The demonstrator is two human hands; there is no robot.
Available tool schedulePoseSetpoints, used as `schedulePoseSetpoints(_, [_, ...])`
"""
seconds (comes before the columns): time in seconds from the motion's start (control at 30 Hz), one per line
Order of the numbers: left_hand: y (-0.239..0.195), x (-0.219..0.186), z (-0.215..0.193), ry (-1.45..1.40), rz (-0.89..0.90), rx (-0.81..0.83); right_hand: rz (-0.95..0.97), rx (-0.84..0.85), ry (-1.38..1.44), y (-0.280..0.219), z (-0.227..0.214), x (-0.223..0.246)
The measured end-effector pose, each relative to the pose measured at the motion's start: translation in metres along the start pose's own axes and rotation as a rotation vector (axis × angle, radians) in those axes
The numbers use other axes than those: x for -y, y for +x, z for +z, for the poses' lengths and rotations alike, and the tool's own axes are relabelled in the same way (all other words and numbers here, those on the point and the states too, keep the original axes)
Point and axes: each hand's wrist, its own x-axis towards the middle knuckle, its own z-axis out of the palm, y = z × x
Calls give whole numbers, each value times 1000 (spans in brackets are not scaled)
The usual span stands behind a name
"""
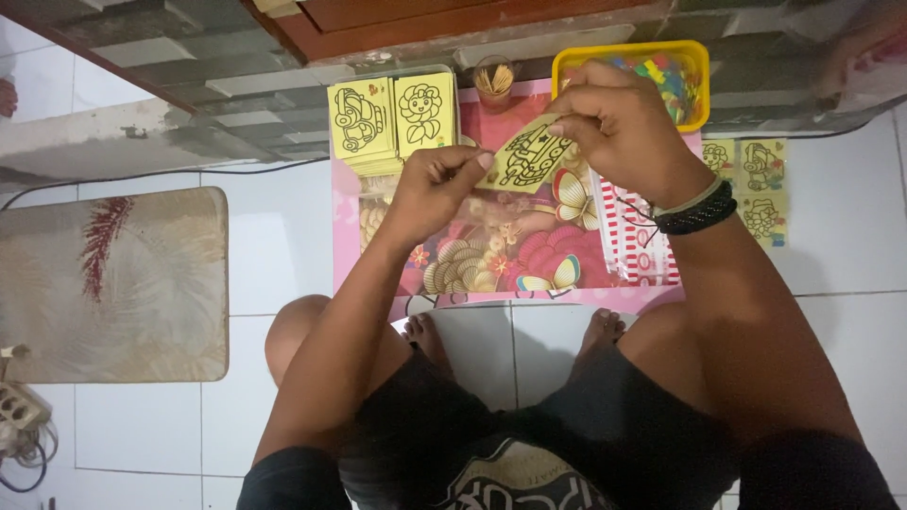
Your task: The person sits on the floor and packs yellow cards with cartoon drawings into small clear plastic bags. They pick up a card, place it into a bag, and then add small colorful items from a yellow container into the same bag. The person then places the filled bags onto the floor.
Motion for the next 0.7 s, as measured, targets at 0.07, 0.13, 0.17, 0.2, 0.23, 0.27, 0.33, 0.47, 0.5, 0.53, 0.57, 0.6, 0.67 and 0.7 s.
schedulePoseSetpoints(0.07, [0,4,0,178,45,-13,3,-14,-6,1,1,4])
schedulePoseSetpoints(0.13, [-2,4,2,180,120,-19,100,-31,46,4,2,13])
schedulePoseSetpoints(0.17, [-2,5,2,179,121,-21,99,-29,46,3,2,13])
schedulePoseSetpoints(0.2, [-2,7,1,183,94,-38,99,-27,54,3,1,13])
schedulePoseSetpoints(0.23, [-2,8,1,186,67,-56,100,-24,62,3,1,13])
schedulePoseSetpoints(0.27, [-1,9,1,186,68,-57,99,-23,62,4,1,16])
schedulePoseSetpoints(0.33, [-1,9,2,174,139,-53,88,-27,72,5,-1,22])
schedulePoseSetpoints(0.47, [-3,5,7,160,194,-85,-14,-131,6,8,5,25])
schedulePoseSetpoints(0.5, [-3,4,9,166,202,-133,-86,-129,-72,10,5,31])
schedulePoseSetpoints(0.53, [-3,3,10,171,210,-184,-159,-124,-149,12,4,36])
schedulePoseSetpoints(0.57, [-4,-1,10,169,212,-188,-163,-121,-150,13,5,39])
schedulePoseSetpoints(0.6, [-5,-5,11,158,205,-208,-208,-157,-170,13,6,42])
schedulePoseSetpoints(0.67, [-7,-9,11,144,199,-232,-257,-190,-190,13,8,47])
schedulePoseSetpoints(0.7, [-8,-9,11,90,198,-224,-277,-207,-260,12,10,48])
